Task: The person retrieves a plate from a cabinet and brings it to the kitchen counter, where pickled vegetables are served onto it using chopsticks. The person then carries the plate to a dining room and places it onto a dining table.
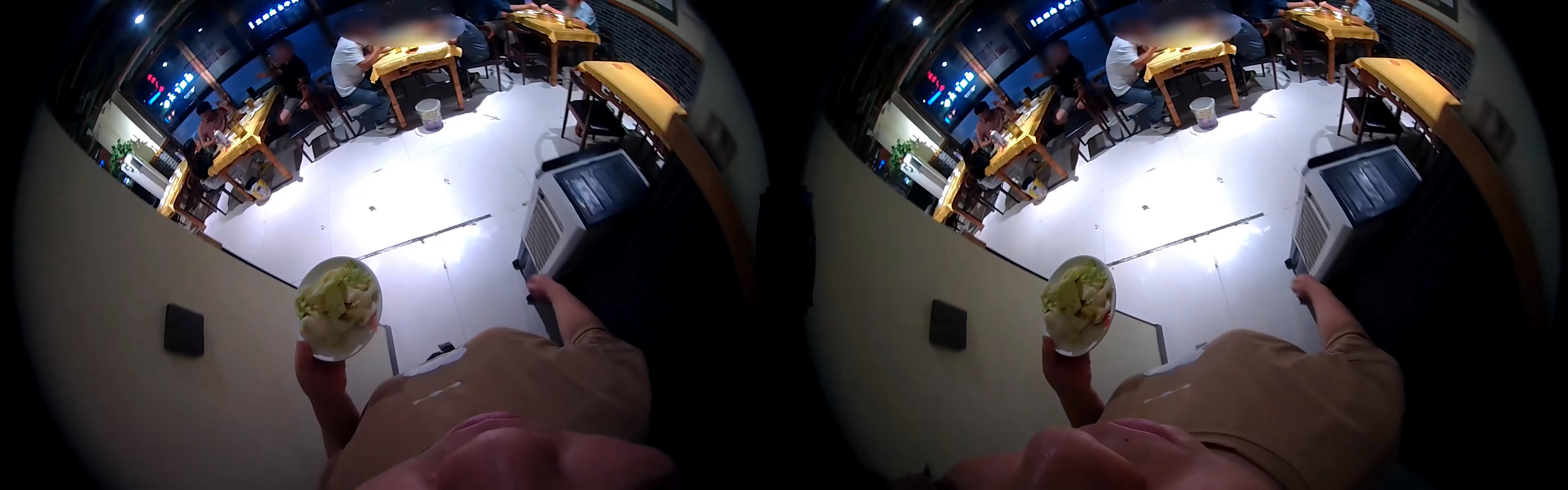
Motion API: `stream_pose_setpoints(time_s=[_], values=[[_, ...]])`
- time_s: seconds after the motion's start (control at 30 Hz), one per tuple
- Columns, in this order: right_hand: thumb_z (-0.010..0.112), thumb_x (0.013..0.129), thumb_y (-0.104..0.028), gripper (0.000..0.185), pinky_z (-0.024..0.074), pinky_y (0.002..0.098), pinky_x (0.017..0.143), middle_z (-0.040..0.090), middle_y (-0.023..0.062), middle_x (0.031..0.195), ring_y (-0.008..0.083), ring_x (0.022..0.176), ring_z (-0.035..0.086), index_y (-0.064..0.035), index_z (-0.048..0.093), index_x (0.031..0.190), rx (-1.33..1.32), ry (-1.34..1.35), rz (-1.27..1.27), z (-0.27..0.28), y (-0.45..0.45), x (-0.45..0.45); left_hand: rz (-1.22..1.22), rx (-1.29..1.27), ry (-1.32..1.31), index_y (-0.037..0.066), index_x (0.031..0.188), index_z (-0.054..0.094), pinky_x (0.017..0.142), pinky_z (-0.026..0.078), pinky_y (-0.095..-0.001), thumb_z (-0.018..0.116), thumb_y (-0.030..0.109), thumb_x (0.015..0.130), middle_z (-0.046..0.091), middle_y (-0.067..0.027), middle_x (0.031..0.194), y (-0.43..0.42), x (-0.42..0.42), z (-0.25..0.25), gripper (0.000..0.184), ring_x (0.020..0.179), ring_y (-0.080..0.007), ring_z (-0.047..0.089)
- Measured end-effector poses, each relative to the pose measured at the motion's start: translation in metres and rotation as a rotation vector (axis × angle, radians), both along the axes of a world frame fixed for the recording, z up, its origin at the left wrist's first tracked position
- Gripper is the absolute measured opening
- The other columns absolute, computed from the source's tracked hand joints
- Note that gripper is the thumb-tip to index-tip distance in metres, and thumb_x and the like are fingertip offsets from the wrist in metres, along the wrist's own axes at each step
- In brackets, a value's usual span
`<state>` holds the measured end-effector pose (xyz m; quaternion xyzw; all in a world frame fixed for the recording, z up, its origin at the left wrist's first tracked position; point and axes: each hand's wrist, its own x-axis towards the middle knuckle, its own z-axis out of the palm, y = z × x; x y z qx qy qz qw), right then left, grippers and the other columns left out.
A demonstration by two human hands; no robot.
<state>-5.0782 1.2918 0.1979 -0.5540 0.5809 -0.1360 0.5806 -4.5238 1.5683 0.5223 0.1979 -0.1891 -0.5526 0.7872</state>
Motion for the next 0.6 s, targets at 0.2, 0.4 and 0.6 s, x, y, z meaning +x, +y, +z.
stream_pose_setpoints(time_s=[0.2, 0.4, 0.6], values=[[0.054, 0.085, -0.025, 0.03, 0.0462, 0.0246, 0.067, 0.062, 0.0033, 0.096, 0.0122, 0.078, 0.058, -0.0086, 0.056, 0.11, 0.067, -0.205, 0.12, 0.169, -0.133, 0.272, 0.091, -0.005, -0.008, -0.002, 0.13, 0.031, 0.094, 0.04, -0.0446, 0.047, 0.026, 0.087, 0.041, -0.018, 0.128, -0.118, 0.043, -0.015, 0.053, 0.116, -0.0317, 0.043], [0.05, 0.09, -0.022, 0.033, 0.0453, 0.0269, 0.078, 0.061, 0.0078, 0.103, 0.014, 0.091, 0.058, -0.004, 0.05, 0.117, 0.155, -0.662, 0.565, 0.319, -0.171, 0.454, 0.111, -0.025, -0.004, -0.003, 0.128, 0.032, 0.096, 0.037, -0.0442, 0.048, 0.026, 0.086, 0.042, -0.0185, 0.125, -0.238, 0.114, 0.002, 0.053, 0.116, -0.0299, 0.044], [0.043, 0.093, -0.021, 0.036, 0.0441, 0.0276, 0.081, 0.06, 0.0092, 0.105, 0.0146, 0.091, 0.057, -0.0033, 0.044, 0.124, 0.144, -0.689, 0.67, 0.386, -0.274, 0.552, 0.161, 0.015, 0.025, -0.004, 0.127, 0.031, 0.096, 0.038, -0.0421, 0.052, 0.024, 0.085, 0.044, -0.018, 0.123, -0.36, 0.195, 0.023, 0.054, 0.113, -0.0292, 0.046]])
